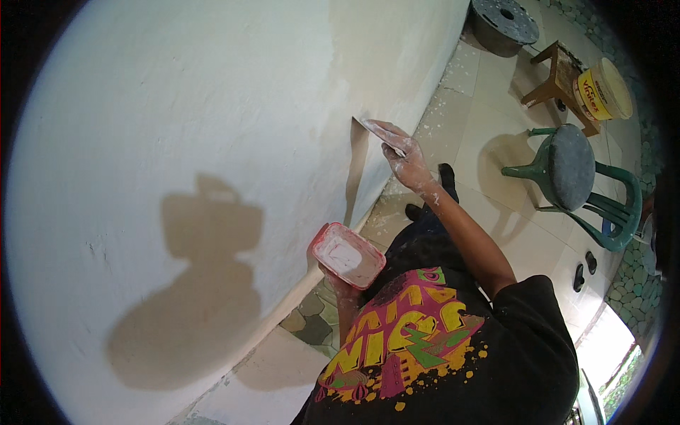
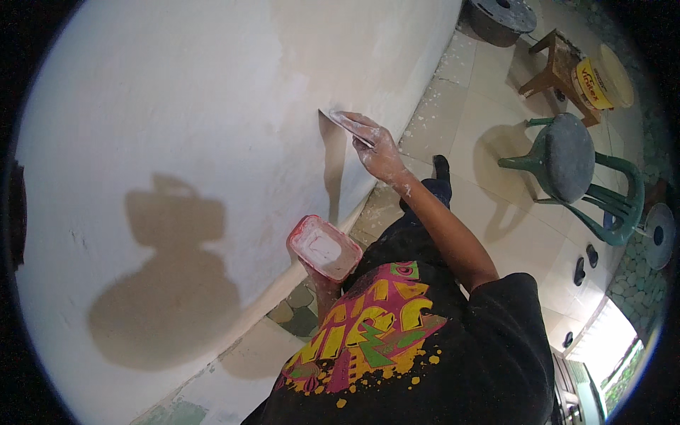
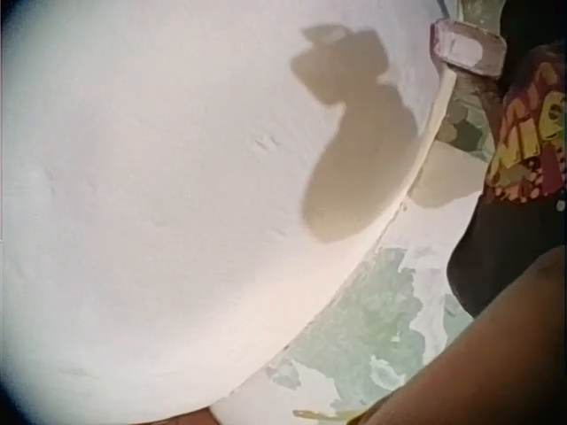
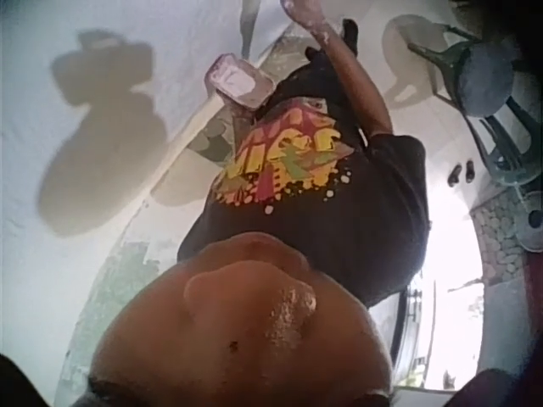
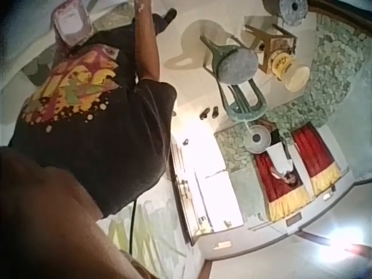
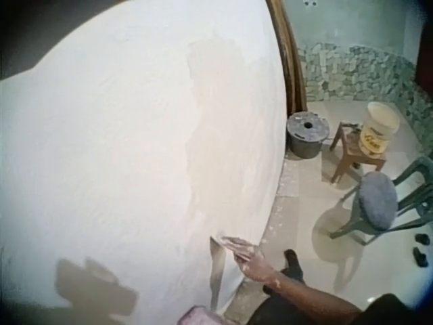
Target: The person is applying plaster to a wall using a spatula.
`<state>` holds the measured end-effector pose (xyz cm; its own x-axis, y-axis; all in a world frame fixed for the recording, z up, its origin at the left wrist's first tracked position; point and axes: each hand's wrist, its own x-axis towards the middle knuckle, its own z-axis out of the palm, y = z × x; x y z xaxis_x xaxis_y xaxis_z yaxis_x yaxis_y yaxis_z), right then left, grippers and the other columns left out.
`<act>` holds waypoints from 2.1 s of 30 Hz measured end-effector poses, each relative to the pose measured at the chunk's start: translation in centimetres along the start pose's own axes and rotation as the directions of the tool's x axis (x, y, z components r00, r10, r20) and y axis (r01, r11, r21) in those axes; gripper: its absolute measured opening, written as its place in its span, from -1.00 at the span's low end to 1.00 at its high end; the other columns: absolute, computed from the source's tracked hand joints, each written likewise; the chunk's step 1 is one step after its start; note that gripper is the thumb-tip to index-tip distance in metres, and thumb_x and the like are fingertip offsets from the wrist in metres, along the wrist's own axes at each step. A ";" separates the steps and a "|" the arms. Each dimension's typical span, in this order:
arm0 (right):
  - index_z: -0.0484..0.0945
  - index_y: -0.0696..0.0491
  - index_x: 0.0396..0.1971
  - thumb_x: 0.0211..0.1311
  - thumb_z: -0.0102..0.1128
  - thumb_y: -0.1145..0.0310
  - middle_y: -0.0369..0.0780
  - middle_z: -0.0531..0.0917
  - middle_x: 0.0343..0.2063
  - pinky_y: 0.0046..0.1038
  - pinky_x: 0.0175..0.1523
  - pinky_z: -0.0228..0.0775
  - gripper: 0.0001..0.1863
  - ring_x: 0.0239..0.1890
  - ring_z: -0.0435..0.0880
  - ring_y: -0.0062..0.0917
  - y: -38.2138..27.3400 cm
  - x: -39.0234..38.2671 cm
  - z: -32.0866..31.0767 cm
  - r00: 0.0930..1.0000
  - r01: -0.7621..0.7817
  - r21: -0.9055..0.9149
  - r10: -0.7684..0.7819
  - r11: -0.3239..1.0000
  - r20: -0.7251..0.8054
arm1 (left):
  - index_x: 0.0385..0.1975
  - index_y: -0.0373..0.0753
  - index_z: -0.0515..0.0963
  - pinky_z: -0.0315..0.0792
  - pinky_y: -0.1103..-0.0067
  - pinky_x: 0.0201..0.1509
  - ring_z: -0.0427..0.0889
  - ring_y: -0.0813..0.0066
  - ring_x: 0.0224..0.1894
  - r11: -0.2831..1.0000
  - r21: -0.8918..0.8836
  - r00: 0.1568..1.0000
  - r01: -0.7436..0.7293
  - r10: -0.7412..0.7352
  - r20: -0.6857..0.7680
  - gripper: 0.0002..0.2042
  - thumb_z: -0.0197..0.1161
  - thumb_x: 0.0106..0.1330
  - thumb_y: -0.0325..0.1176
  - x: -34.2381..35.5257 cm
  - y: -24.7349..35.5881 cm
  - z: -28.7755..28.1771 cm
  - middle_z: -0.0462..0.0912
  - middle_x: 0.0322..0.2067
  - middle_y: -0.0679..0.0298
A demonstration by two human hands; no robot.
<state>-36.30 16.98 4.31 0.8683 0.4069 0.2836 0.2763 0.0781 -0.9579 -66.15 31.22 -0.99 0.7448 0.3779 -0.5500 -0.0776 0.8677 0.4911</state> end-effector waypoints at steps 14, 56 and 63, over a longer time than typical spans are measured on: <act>0.43 0.24 0.28 0.25 -0.04 0.76 -0.07 0.46 0.23 -0.46 0.37 0.28 -0.45 0.29 0.46 -0.36 -8.4 4.9 0.2 0.927 0.139 -0.050 -0.148 0.989 -0.345 | 0.32 -0.08 0.34 0.48 -0.07 0.20 0.56 -0.02 0.16 0.986 -0.153 0.997 -0.072 0.067 -0.039 -0.21 0.07 0.29 0.41 -2.3 0.1 -0.1 0.53 0.19 0.15; 0.56 0.19 0.14 0.26 0.06 0.72 -0.07 0.56 0.05 -0.52 0.13 0.40 -0.56 0.03 0.58 -0.43 -11.3 5.4 2.3 0.897 0.168 0.211 -0.060 0.963 -0.437 | 0.35 -0.06 0.30 0.47 -0.07 0.22 0.53 -0.06 0.19 0.971 -0.204 0.988 -0.127 0.143 0.065 -0.17 0.14 0.24 0.42 -2.7 -0.8 -1.6 0.50 0.22 0.14; 0.48 0.14 0.24 0.15 0.07 0.79 -0.03 0.46 0.07 -0.33 0.20 0.34 -0.41 0.08 0.48 -0.14 -9.8 0.5 6.4 0.911 0.309 -0.220 -0.355 0.925 -0.212 | 0.34 -0.05 0.32 0.48 -0.08 0.19 0.54 -0.04 0.19 0.970 -0.179 0.985 -0.165 0.173 0.028 -0.20 0.14 0.25 0.40 -2.4 -0.7 -1.6 0.53 0.19 0.16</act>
<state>-41.21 22.27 13.61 0.7799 0.1499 0.6078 0.6150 -0.0022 -0.7886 -68.99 30.26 -1.08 0.7384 0.5130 -0.4377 -0.3167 0.8369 0.4465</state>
